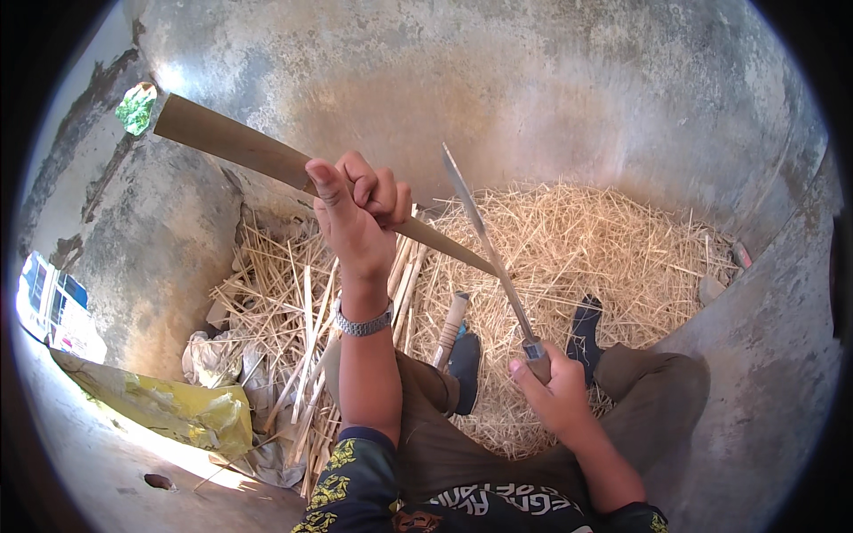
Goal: The person sits on a straw-covered floor and uses a utility knife to strip the outer layer of a long bamboo stick. They then switch to a machete to shave and smooth the surface of the bamboo stick, rotating it to work on different sides.
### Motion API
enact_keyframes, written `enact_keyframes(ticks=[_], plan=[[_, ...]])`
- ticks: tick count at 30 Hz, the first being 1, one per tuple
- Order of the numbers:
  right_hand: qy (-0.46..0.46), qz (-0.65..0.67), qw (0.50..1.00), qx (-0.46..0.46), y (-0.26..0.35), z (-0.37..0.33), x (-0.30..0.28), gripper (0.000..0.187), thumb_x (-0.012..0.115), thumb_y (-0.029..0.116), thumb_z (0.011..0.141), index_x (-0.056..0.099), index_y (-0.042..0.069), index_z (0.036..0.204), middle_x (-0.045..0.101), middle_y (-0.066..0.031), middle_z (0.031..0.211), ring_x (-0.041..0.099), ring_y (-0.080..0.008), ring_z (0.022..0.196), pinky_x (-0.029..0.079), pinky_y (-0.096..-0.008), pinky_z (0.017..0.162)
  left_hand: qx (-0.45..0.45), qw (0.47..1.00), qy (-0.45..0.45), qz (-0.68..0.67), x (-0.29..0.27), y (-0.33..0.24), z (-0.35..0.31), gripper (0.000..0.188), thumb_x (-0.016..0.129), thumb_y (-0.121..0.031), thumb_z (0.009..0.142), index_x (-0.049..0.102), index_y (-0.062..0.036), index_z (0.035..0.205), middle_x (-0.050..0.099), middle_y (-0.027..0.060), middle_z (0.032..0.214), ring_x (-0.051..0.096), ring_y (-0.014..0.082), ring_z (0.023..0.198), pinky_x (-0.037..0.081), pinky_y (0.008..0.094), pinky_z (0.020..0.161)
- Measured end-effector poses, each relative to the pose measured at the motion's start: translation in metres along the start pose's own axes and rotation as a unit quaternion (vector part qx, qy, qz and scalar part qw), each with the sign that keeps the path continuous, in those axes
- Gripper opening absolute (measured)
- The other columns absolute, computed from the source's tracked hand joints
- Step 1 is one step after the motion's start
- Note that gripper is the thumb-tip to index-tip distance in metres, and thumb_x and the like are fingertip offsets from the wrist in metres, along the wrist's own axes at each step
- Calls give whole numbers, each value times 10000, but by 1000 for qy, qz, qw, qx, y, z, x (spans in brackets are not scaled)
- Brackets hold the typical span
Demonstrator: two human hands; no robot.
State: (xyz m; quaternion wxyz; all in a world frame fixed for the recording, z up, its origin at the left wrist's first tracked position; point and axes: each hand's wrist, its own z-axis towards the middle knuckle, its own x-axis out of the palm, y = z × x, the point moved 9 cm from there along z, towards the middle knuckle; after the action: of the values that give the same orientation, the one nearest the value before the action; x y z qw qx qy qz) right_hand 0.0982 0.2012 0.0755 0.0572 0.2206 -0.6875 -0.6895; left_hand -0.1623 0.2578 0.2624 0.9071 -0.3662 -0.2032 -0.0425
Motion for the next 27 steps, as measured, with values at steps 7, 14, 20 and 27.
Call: enact_keyframes(ticks=[7,14,20,27], plan=[[36,-64,997,21,-20,12,-3,284,692,266,946,637,-11,962,583,-27,657,518,-85,607,441,-317,571,-20,1000,-13,19,-7,2,1,679,413,-787,938,257,-175,690,159,-60,544,122,87,478,117,283,462],[18,5,1000,-3,1,4,-8,288,691,269,946,639,-14,945,585,-28,665,502,-89,604,441,-319,579,-20,1000,4,5,-6,3,2,682,421,-778,942,268,-165,684,172,-60,545,133,85,476,134,281,457],[10,-128,991,27,-15,8,-24,237,727,208,926,613,6,876,503,40,628,423,-39,605,368,-274,535,-26,999,26,-19,-12,3,4,685,405,-776,948,279,-159,677,189,-64,539,139,81,467,145,281,449],[22,-66,997,15,4,0,-25,338,693,298,934,607,-28,905,538,-99,614,484,-130,577,427,-346,565,-22,1000,10,16,-17,1,6,680,386,-799,942,256,-181,692,167,-62,531,127,85,465,119,285,459]])
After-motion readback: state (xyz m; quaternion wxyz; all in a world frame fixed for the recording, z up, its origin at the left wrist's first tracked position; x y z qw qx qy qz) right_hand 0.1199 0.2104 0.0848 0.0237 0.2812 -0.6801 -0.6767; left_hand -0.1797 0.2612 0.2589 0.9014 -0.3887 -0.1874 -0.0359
